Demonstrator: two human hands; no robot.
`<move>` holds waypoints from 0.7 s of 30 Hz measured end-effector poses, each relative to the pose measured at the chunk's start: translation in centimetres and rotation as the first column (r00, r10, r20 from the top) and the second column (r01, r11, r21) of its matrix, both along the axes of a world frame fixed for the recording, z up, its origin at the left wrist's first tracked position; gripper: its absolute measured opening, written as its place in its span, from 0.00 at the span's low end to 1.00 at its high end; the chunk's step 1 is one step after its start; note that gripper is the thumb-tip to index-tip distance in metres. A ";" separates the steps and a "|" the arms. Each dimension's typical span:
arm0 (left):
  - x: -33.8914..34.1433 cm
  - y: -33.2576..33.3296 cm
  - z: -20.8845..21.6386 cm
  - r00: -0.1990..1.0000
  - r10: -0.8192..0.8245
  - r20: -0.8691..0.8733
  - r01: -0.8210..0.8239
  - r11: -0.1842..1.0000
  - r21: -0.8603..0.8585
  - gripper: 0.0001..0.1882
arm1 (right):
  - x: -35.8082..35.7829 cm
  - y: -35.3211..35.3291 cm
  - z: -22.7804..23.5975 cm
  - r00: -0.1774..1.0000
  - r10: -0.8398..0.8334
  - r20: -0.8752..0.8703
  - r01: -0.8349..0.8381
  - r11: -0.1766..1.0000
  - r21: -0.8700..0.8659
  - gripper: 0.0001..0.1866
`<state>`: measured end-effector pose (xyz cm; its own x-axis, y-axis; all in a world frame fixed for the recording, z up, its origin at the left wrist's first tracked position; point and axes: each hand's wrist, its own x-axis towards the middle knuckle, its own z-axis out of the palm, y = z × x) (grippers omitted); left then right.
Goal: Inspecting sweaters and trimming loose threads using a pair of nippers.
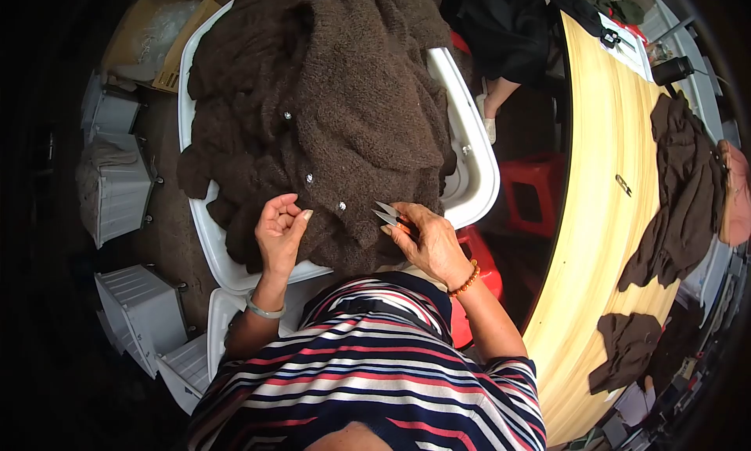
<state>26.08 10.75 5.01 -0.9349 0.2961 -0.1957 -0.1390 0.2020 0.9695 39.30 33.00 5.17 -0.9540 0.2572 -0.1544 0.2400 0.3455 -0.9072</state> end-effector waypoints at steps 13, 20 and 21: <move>-1.0 1.6 -1.7 0.992 -0.077 -0.095 0.062 0.986 -0.153 0.07 | 0.4 0.0 0.3 0.999 -0.026 0.025 0.026 0.999 -0.022 0.19; -1.6 0.6 -0.8 0.984 -0.130 -0.121 0.114 0.985 -0.133 0.03 | 0.1 -0.2 0.6 0.999 -0.027 -0.019 0.027 1.000 -0.007 0.20; -1.7 0.3 -0.4 0.990 -0.130 -0.062 0.123 0.986 -0.108 0.03 | 0.0 -0.2 0.8 1.000 -0.019 -0.015 0.019 1.000 -0.002 0.20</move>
<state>24.40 11.10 4.59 -0.9033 0.3946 -0.1682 -0.0396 0.3136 0.9487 39.26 32.79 5.94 -0.9511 0.2748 -0.1408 0.2330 0.3396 -0.9113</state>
